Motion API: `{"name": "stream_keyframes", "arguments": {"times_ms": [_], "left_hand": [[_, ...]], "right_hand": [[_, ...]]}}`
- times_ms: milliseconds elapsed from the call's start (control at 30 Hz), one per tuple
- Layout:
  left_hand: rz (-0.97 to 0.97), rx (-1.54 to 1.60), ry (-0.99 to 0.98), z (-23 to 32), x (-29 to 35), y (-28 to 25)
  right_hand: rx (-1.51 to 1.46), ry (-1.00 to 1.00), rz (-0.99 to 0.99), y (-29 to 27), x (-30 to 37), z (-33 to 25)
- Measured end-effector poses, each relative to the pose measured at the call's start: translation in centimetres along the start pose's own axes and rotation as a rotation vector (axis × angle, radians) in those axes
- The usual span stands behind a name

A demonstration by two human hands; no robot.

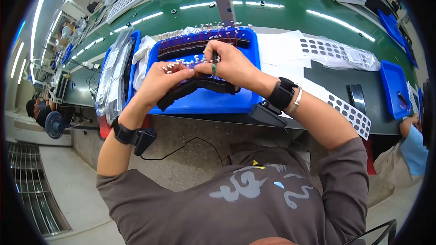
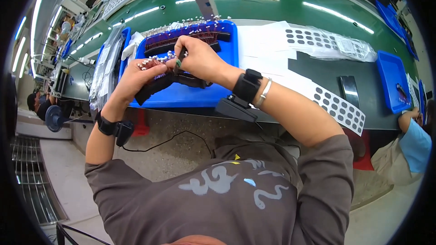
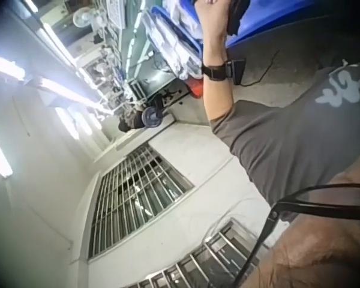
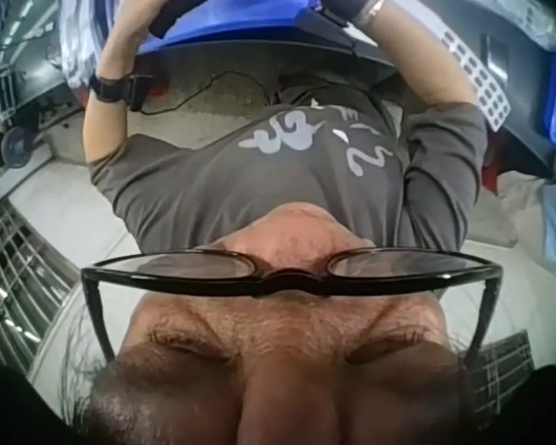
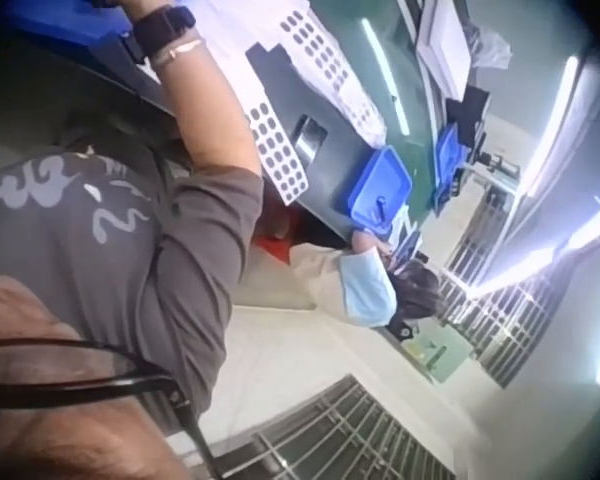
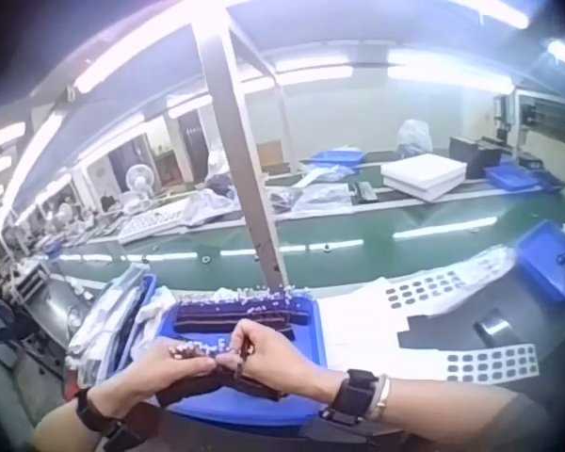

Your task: The person picks up a small electronic component and uses tweezers to apply a sticker to it before placing it in a blue tray. They then pick up a bundle of wires and organize them by hand.

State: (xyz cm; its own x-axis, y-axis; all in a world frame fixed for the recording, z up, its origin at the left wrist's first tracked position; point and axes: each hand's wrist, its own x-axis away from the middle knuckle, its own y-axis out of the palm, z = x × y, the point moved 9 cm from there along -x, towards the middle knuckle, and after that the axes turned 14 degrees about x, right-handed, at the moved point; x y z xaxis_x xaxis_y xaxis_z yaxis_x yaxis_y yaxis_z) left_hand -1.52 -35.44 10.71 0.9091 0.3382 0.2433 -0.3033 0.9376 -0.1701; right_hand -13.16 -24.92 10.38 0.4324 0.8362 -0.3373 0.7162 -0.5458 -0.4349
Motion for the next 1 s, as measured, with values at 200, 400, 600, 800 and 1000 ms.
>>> {"name": "stream_keyframes", "arguments": {"times_ms": [200, 400, 600, 800, 1000], "left_hand": [[-0.013, 0.034, -0.171, -0.9, -1.1, 1.9], [-0.029, -0.178, -0.257, -6.4, -1.9, 0.3], [0.098, -1.02, 0.458, -5.1, -0.3, -0.5], [0.301, -1.079, 0.827, -2.7, 2.2, -3.6], [0.302, -0.955, 0.702, -3.2, -0.9, -4.8]], "right_hand": [[-0.087, 0.309, -0.187, 0.7, 0.3, 3.3], [-0.036, 0.334, -0.429, 6.2, 1.3, 6.8], [0.429, -0.099, -0.033, 4.8, 0.9, 2.7], [0.567, -0.166, 0.154, 1.2, -0.1, 2.4], [0.742, -0.221, 0.114, 2.0, -1.6, 3.4]]}}
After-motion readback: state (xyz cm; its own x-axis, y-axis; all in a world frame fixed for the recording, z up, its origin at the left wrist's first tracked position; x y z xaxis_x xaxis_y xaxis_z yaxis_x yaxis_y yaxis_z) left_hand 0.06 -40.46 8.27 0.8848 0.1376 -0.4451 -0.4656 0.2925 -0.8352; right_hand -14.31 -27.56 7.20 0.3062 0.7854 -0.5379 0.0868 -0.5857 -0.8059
